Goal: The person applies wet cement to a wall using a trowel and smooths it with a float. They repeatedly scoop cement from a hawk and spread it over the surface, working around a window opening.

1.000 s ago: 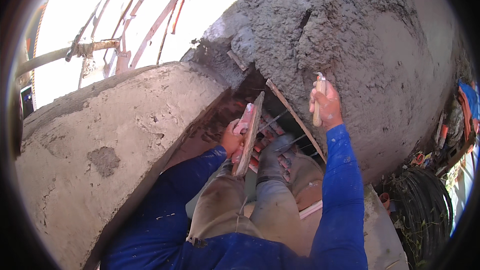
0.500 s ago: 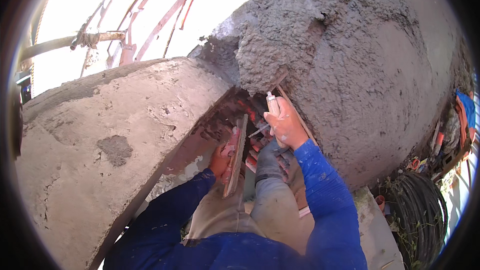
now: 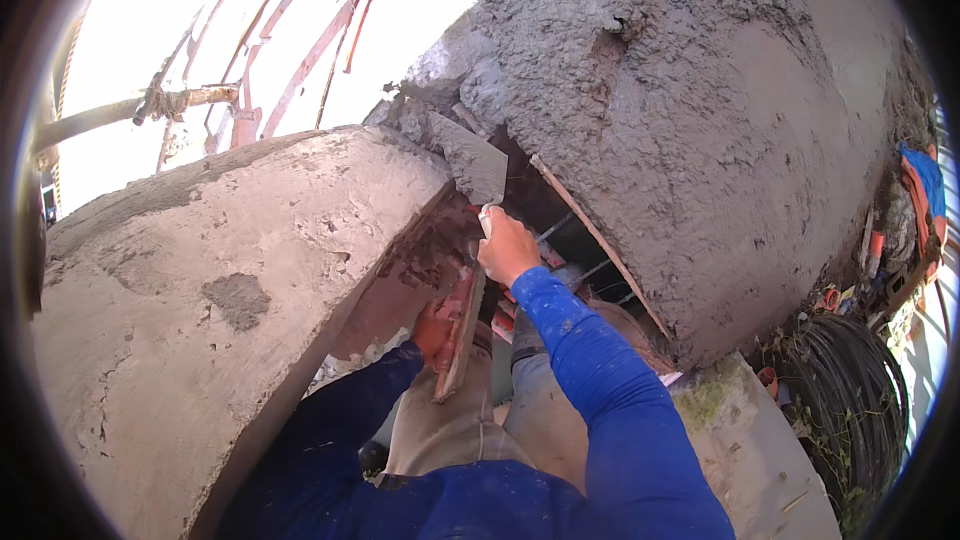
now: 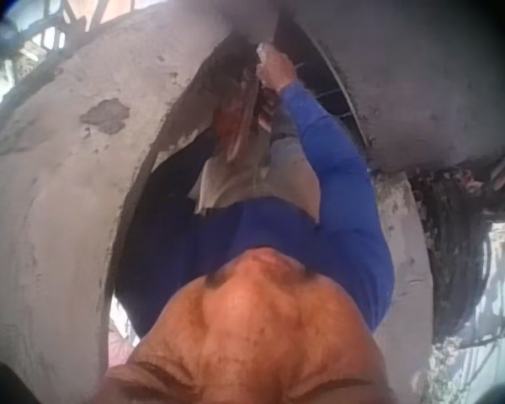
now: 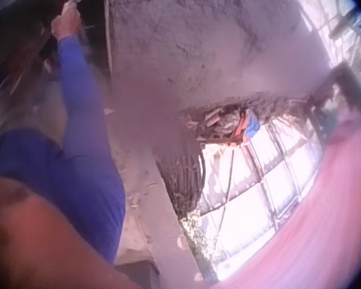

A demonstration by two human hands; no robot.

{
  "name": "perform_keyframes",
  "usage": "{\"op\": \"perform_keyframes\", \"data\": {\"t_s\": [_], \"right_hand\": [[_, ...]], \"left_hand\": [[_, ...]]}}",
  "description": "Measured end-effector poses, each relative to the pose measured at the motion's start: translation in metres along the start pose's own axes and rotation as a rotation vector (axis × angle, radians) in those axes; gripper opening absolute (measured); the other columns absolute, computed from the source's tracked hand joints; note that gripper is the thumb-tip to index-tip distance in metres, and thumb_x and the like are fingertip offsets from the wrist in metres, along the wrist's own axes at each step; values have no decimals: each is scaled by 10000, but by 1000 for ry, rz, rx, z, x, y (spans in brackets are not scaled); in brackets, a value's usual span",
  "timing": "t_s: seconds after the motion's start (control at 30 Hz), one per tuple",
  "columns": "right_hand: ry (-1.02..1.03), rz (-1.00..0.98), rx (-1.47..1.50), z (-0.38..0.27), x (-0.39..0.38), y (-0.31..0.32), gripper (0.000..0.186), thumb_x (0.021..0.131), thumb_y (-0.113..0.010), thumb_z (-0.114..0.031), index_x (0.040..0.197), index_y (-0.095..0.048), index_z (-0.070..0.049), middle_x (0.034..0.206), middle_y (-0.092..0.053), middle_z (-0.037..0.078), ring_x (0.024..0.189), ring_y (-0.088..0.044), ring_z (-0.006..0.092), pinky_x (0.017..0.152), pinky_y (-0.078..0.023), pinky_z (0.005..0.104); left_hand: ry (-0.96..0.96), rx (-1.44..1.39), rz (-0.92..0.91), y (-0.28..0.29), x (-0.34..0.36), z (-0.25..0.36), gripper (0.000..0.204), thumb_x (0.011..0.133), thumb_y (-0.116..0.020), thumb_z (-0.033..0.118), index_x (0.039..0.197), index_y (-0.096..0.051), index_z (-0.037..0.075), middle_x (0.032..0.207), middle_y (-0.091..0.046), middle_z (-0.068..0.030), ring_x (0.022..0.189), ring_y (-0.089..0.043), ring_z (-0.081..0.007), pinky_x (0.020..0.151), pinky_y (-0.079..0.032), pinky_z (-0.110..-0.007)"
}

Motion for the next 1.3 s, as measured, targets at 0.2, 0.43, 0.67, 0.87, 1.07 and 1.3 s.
{"op": "perform_keyframes", "data": {"t_s": [0.2,0.43,0.67,0.87,1.07,1.3], "right_hand": [[182,160,170,1,19,-14,497,891,-737,-187,1332,-556,-47,1226,-693,229,1138,-658,482,949,-539,557],[66,13,-64,25,93,-36,534,928,-644,-164,1443,-511,-113,1227,-698,202,1111,-681,455,946,-551,563],[86,34,28,14,90,-36,544,928,-648,-184,1455,-525,-124,1256,-707,214,1134,-676,460,974,-543,558],[317,206,350,21,41,4,601,945,-636,-208,1498,-458,-53,1262,-676,289,1137,-649,506,964,-517,552],[11,219,567,50,-12,80,500,964,-637,-145,1414,-479,2,1045,-681,222,887,-680,365,806,-541,461],[-154,188,695,84,-58,170,251,1045,-617,-189,1219,-548,-22,792,-576,42,555,-573,126,507,-491,308]], "left_hand": [[-68,-38,-36,-4,13,-28,642,853,-623,20,1486,-518,10,1366,-649,-187,1136,-689,-289,926,-585,-376],[-41,170,-51,-2,15,3,651,836,-608,34,1482,-529,4,1440,-620,-217,1311,-620,-356,1096,-504,-391],[7,100,45,11,22,-18,661,818,-614,16,1475,-548,31,1429,-621,-205,1317,-612,-353,1095,-506,-390],[145,-61,7,5,13,17,663,814,-615,4,1473,-558,48,1410,-626,-182,1317,-600,-341,1100,-500,-390],[-74,210,57,11,26,-16,634,844,-593,-8,1474,-560,58,1411,-628,-177,1319,-600,-329,1117,-485,-390],[65,59,35,7,9,38,617,860,-604,7,1474,-553,32,1413,-621,-181,1268,-633,-305,1021,-547,-375]]}}
Point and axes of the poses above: each hand's wrist, its own x-axis towards the middle knuckle, its own y-axis out of the back of the hand, z = x × y, the point moved 1 cm from there along x, towards the middle knuckle
